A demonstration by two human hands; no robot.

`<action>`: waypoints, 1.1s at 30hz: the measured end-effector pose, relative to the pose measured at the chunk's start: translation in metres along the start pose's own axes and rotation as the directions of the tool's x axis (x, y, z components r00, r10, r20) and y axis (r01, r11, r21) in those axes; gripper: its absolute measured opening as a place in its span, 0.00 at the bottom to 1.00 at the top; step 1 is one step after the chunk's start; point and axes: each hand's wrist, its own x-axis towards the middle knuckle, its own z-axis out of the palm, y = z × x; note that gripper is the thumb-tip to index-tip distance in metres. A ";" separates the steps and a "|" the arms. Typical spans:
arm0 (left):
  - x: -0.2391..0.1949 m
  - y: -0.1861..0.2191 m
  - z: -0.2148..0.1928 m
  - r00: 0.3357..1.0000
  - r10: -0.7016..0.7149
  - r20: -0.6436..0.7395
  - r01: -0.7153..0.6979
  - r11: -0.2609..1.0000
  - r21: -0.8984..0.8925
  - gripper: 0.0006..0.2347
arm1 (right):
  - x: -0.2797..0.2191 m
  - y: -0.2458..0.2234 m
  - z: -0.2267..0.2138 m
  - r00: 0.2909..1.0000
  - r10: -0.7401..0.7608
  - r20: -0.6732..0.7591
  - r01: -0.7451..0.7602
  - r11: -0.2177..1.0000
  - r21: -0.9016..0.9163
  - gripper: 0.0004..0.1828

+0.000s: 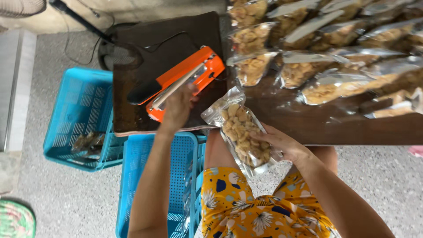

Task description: The person repeatedly picks up clear plastic bags filled with fried snacks, places them into an orange heat-sealing machine, and presses the handle to seal the top. After sealing, the person places the finished packages into a blue plastic basket on the floor.

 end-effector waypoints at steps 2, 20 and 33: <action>0.017 0.001 -0.035 0.967 0.148 -0.206 -0.070 0.937 0.343 0.14 | 0.018 -0.010 0.017 0.996 0.009 0.086 -0.025 0.982 0.189 0.36; 0.088 -0.066 -0.090 0.957 -0.182 -0.228 0.290 0.503 0.814 0.15 | 0.129 -0.089 0.092 0.919 -0.020 0.394 -0.186 0.859 0.477 0.26; 0.080 -0.072 -0.080 0.913 -0.329 -0.243 0.401 0.604 0.689 0.18 | 0.139 -0.096 0.099 0.908 0.000 0.420 -0.226 0.844 0.487 0.24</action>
